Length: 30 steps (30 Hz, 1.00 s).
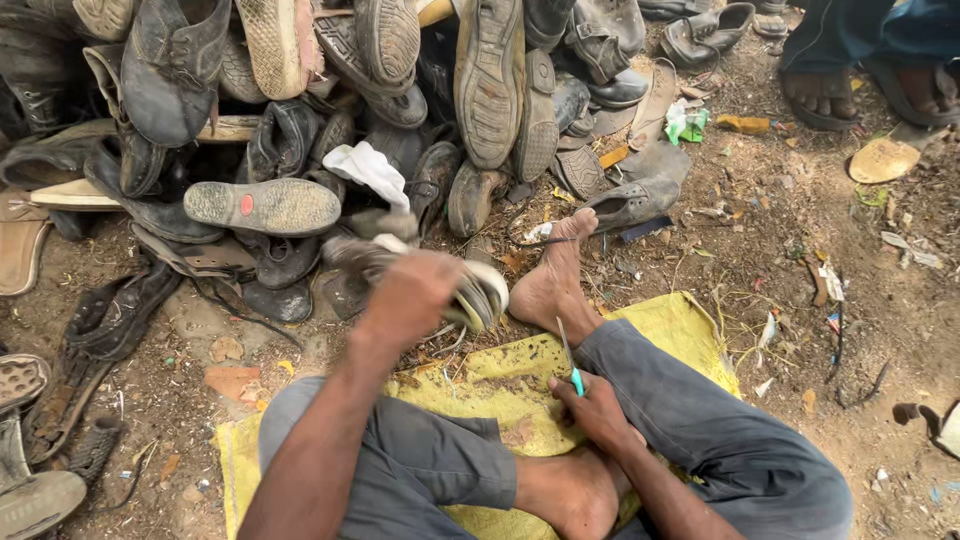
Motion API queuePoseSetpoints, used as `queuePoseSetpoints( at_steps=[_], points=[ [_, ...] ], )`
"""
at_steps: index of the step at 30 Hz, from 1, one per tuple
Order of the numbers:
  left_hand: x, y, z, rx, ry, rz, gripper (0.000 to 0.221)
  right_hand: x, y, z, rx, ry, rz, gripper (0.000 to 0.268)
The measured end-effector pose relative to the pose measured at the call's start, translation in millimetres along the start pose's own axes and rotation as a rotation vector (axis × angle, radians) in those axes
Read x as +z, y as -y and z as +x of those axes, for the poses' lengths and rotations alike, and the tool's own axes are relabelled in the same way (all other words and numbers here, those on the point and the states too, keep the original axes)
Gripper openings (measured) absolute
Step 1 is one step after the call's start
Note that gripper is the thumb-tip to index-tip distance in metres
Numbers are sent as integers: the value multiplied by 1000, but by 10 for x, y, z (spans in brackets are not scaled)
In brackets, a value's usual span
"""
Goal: The person uses a small tool to scrape and clean the interior and exterior of various shoes, handling them one at a time from a large pile.
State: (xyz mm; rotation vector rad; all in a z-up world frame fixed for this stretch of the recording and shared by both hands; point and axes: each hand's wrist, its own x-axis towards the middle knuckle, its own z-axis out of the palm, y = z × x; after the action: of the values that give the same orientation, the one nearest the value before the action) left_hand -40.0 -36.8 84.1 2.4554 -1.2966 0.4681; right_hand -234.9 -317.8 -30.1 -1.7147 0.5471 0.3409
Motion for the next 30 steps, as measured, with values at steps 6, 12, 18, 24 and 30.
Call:
queuePoseSetpoints(
  at_steps=[6, 12, 18, 24, 30],
  points=[
    [679, -489, -36, 120, 350, 153, 28, -56, 10, 30, 59, -56, -10, 34],
    [807, -927, -405, -660, -35, -64, 48, 18, -142, 129, -78, -112, -430, 45],
    [975, -3, -1037, -1701, -768, -312, 95, 100, -109, 75, -29, -47, -583, 41],
    [1090, 370, -1023, -2077, -1051, -1125, 51, 108, -25, -24, -20, -9, -535, 42],
    [488, -487, -657, -1172, -779, -705, 20, 71, -87, -20, -67, -82, -497, 40]
  ],
)
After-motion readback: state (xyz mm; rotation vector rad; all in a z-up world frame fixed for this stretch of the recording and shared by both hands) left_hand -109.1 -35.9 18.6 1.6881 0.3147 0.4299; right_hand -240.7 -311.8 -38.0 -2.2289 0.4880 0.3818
